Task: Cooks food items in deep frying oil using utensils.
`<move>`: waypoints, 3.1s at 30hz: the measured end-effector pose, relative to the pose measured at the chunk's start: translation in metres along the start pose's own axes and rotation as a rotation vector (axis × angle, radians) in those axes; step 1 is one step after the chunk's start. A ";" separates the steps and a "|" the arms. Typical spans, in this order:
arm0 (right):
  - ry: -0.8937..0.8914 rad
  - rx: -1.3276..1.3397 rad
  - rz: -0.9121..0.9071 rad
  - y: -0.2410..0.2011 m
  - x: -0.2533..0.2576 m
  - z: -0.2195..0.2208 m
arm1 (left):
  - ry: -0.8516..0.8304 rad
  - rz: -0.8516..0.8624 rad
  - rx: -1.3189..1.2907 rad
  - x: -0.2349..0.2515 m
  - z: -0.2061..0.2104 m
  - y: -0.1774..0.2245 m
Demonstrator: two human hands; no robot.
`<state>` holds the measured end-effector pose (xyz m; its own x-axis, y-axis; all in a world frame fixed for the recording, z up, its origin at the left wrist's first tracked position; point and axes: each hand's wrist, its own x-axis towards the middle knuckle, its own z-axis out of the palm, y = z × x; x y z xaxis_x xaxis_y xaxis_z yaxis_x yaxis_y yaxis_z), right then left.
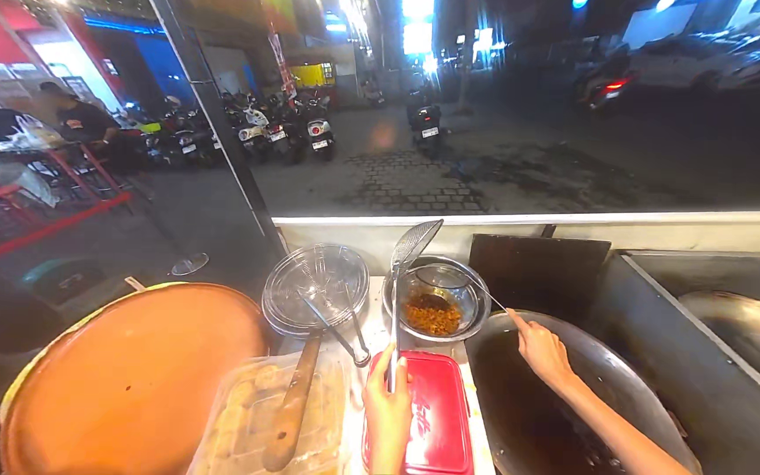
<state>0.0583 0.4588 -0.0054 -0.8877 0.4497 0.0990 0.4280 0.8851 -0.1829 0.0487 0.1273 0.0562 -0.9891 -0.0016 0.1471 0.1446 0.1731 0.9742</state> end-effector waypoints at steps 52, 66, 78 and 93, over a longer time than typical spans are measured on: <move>-0.594 0.839 0.857 0.091 -0.137 0.132 | -0.115 -0.086 -0.087 -0.047 0.041 0.000; -0.393 0.866 0.845 0.166 -0.153 0.076 | -0.059 -0.126 -0.134 -0.051 0.042 0.003; -0.477 -0.143 0.697 0.241 -0.116 -0.026 | -0.073 -0.147 -0.153 -0.056 0.050 0.001; -0.679 0.405 0.737 0.129 -0.107 0.110 | -0.070 -0.098 -0.101 -0.056 0.055 -0.003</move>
<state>0.1894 0.5115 -0.1470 -0.3969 0.5846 -0.7077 0.9178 0.2622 -0.2981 0.1022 0.1815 0.0357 -0.9976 0.0556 0.0415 0.0457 0.0751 0.9961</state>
